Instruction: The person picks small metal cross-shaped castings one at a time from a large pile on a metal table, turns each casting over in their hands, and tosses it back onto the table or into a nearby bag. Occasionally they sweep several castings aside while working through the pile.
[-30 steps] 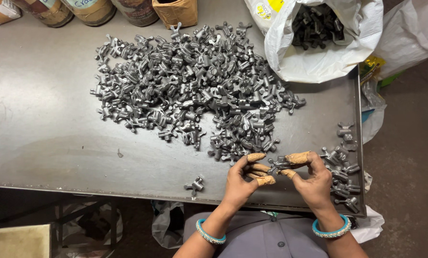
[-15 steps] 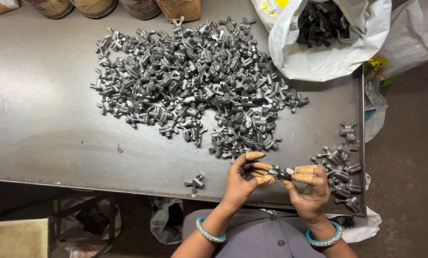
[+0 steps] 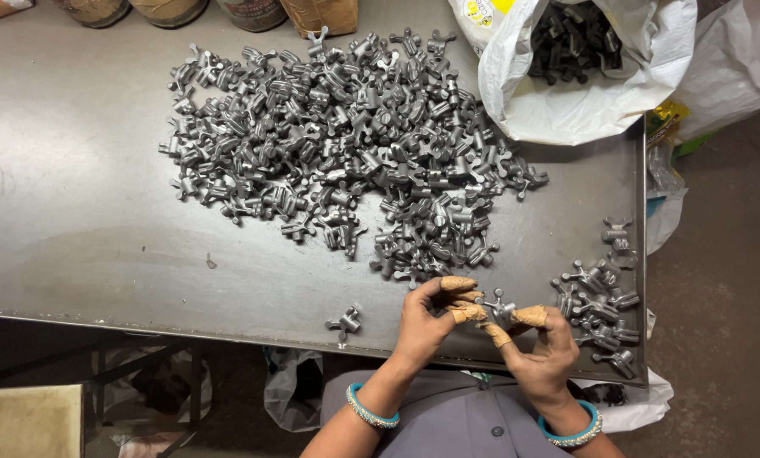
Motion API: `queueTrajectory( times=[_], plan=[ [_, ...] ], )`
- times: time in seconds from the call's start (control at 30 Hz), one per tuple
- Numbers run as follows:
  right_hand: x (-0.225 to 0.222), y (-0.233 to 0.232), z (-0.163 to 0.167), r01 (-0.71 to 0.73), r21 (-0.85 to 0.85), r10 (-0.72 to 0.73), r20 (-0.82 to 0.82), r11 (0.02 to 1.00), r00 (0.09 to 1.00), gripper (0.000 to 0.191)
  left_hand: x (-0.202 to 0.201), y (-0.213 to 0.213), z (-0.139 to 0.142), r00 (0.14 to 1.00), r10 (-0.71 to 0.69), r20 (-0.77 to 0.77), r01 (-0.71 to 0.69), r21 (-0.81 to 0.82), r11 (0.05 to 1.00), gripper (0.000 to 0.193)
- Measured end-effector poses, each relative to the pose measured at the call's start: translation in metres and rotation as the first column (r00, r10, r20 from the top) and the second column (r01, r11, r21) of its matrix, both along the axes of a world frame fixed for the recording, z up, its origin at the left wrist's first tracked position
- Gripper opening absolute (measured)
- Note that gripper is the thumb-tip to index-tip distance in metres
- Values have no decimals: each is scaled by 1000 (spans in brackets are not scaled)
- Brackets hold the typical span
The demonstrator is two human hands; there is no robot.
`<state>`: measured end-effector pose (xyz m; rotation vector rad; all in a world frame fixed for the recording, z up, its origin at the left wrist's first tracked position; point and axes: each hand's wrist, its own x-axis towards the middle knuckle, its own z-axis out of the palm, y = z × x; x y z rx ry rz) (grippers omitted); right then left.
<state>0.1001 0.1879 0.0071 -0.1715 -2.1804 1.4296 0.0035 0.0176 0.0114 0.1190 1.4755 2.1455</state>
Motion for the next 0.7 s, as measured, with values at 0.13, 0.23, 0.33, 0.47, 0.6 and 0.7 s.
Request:
queueTrajectory(
  times=[0.13, 0.23, 0.33, 0.47, 0.6, 0.7],
  plan=[
    [4, 0, -3, 0, 91, 4, -37, 996, 999, 47, 0, 1, 2, 1000, 1, 8, -1, -6, 1000, 36],
    [6, 2, -2, 10, 210, -3, -33, 978, 999, 45, 1, 0, 2, 1000, -4, -11, 4, -14, 1000, 35],
    [6, 0, 1, -6, 165, 11, -32, 986, 999, 44, 3, 1, -1, 1000, -8, -4, 8, -7, 1000, 34],
    [-3, -7, 10, -31, 62, 30, 13, 998, 999, 44, 7, -1, -8, 1000, 8, -1, -8, 14, 1000, 25],
    [-21, -7, 34, -153, 153, 125, 178, 976, 976, 44, 6, -18, -9, 987, 118, 113, -127, 77, 989, 18],
    [-42, -16, 53, -87, 355, -45, 350, 931, 936, 48, 1, -46, 3, 950, 275, 151, -292, 105, 951, 16]
  ],
)
